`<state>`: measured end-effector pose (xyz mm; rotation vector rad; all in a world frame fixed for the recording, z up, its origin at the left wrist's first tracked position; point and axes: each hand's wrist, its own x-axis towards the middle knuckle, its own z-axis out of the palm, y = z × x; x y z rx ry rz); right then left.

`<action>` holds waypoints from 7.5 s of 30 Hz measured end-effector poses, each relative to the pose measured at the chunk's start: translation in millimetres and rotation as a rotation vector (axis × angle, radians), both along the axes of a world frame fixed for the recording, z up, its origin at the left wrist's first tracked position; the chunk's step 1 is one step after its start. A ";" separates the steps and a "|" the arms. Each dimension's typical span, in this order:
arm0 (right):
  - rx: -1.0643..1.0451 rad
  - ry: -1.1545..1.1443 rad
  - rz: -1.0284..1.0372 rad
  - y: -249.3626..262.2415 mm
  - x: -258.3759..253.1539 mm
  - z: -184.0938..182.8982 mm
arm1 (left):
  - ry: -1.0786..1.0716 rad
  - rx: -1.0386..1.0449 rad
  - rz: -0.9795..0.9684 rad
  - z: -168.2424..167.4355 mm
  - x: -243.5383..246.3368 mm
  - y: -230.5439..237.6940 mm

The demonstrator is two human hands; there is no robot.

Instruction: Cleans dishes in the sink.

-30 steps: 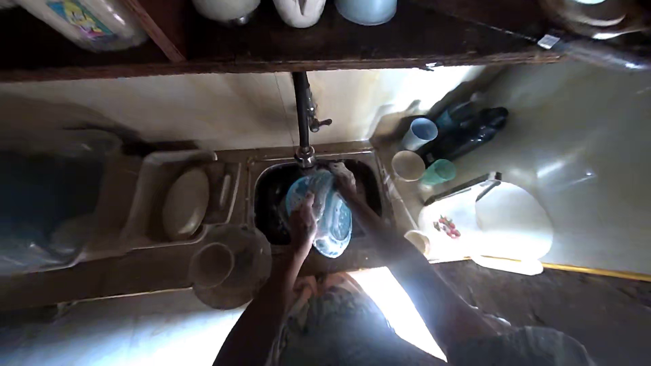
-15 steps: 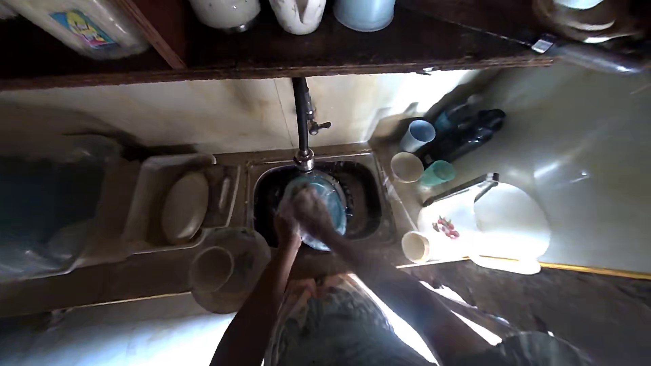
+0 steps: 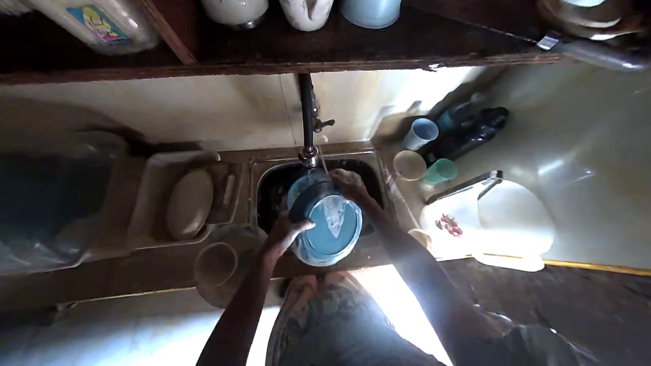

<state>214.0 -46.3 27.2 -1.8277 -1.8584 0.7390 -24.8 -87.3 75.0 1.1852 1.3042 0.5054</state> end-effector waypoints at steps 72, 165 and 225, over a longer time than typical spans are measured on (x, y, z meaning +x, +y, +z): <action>-0.503 0.213 0.133 -70.3 -133.5 -10.0 | 0.883 0.518 -0.064 -63.4 -117.2 -67.5; -0.087 0.089 0.484 -84.9 -77.5 21.1 | -0.286 -0.323 0.247 -9.4 -30.2 -9.6; -0.370 -0.081 -0.539 -200.2 31.8 -104.4 | 0.147 0.564 -0.083 38.1 -37.0 -3.9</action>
